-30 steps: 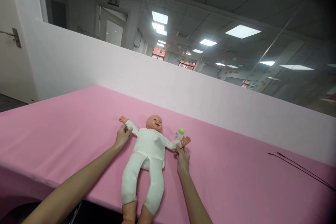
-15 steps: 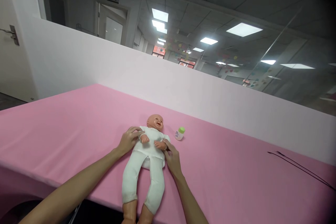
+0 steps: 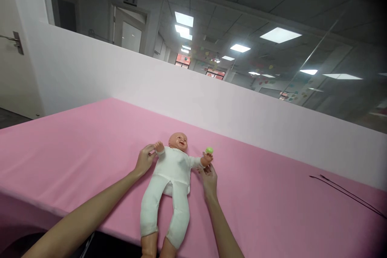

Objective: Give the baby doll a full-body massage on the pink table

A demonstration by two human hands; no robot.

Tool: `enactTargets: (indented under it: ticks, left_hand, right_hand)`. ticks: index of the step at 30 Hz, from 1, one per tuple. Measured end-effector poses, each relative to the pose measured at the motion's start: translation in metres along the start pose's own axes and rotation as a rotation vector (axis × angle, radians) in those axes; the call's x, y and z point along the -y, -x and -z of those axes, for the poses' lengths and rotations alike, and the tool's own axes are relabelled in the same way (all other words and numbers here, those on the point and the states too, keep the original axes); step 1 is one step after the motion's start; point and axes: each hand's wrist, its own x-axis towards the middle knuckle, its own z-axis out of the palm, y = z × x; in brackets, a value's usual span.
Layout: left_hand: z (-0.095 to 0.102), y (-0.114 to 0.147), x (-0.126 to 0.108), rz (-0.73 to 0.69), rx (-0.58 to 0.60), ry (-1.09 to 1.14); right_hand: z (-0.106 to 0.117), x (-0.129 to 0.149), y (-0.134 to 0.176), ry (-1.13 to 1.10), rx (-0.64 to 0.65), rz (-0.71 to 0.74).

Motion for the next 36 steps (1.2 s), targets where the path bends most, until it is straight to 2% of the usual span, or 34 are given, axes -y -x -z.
enactTargets:
  ticks: [4, 7, 9, 12, 16, 20, 22, 25, 30, 32, 34, 36]
  left_hand:
    - [-0.004, 0.010, -0.003, -0.311, 0.157, -0.173]
    - [-0.005, 0.014, -0.003, -0.342, 0.156, -0.247]
    - [-0.006, 0.015, -0.004, -0.256, 0.127, -0.217]
    - [-0.007, 0.010, -0.006, -0.023, 0.029, -0.078]
    - [-0.001, 0.001, 0.002, 0.276, -0.130, 0.107]
    - [0.005, -0.005, 0.010, 0.463, -0.181, 0.190]
    - [0.006, -0.006, 0.007, 0.416, -0.167, 0.186]
    - [0.004, -0.005, -0.002, 0.210, -0.103, 0.101]
    - [0.000, 0.005, -0.006, -0.242, 0.167, -0.145]
    - [0.000, 0.009, -0.003, -0.374, 0.236, -0.236]
    - [0.001, 0.010, -0.002, -0.379, 0.244, -0.275]
    - [0.001, 0.010, -0.003, -0.293, 0.218, -0.237]
  right_hand:
    - [-0.011, 0.000, 0.012, 0.202, 0.319, 0.154]
    - [-0.015, -0.005, 0.018, 0.306, 0.396, 0.209]
    - [-0.017, -0.007, 0.019, 0.271, 0.333, 0.156]
    - [-0.017, -0.011, 0.014, 0.125, 0.140, 0.025]
    - [0.001, -0.022, 0.002, -0.009, -0.108, -0.142]
    - [0.019, -0.029, -0.007, -0.097, -0.191, -0.236]
    - [0.020, -0.025, -0.009, -0.081, -0.169, -0.204]
    - [0.012, -0.011, -0.006, 0.008, -0.067, -0.085]
    - [-0.005, 0.000, 0.009, 0.246, 0.292, 0.156]
    - [-0.008, -0.001, 0.015, 0.356, 0.395, 0.243]
    - [-0.011, -0.002, 0.018, 0.414, 0.428, 0.290]
    - [-0.013, -0.003, 0.019, 0.381, 0.375, 0.255]
